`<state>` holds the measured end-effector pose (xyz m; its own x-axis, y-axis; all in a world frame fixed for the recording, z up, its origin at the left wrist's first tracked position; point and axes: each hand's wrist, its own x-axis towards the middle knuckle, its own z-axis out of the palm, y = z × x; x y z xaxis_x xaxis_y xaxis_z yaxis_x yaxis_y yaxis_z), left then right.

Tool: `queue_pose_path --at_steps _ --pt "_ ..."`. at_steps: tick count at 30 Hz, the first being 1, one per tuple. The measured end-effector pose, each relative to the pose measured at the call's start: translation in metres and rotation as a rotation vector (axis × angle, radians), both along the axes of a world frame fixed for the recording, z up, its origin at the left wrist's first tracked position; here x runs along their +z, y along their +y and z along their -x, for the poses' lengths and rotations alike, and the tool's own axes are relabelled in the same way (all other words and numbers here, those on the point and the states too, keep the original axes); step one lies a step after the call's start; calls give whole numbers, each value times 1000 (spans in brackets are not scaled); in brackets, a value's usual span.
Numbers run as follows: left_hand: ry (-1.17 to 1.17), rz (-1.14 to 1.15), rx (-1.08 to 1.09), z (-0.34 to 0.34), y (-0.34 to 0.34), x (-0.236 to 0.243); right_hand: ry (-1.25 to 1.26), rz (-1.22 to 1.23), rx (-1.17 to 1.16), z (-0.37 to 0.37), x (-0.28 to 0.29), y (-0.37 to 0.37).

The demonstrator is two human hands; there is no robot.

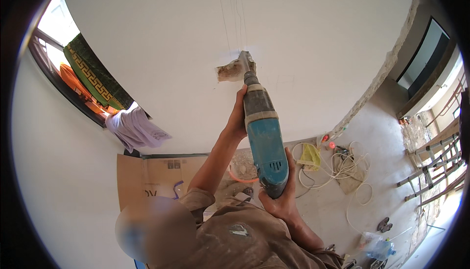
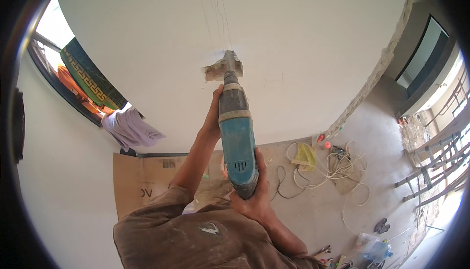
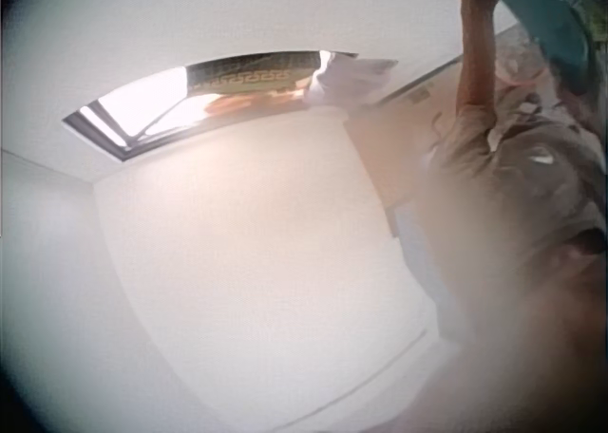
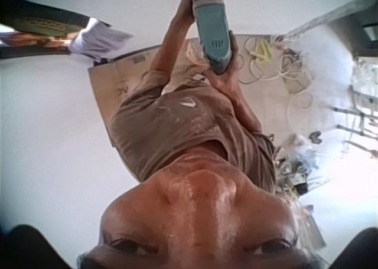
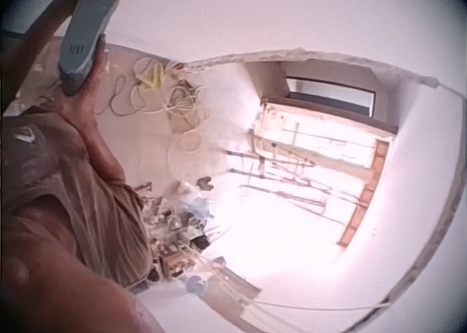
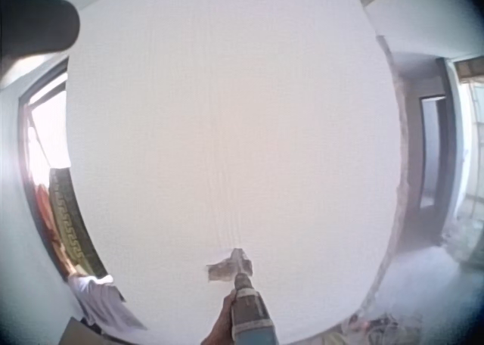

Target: The person uses a rotary hammer to drill and chip away at a rectangular opening in a white wall.

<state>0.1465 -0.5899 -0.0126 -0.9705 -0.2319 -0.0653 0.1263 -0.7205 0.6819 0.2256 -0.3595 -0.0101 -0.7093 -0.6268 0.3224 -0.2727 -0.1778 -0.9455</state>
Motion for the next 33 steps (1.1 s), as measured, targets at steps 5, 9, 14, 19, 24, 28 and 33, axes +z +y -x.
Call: queue_pose_path --at_steps 5,9,14,19,24,28,33 --pt "-18 -17 -3 -25 28 1 -58 -17 12 -17 -12 34" --pt "-5 -48 -23 -35 44 -2 -20 -12 -3 -29 -19 51" --pt "17 -8 -30 -27 50 0 -213 96 18 -29 -18 55" --pt "25 9 -34 -9 41 -2 -119 47 -15 -12 -28 48" --pt "-16 3 -40 -2 32 -5 -122 90 40 -6 -25 41" --pt "-126 9 -16 -3 33 6 -87 7 2 2 -14 44" --pt "-114 50 -29 3 28 7 -446 -96 27 7 -17 65"
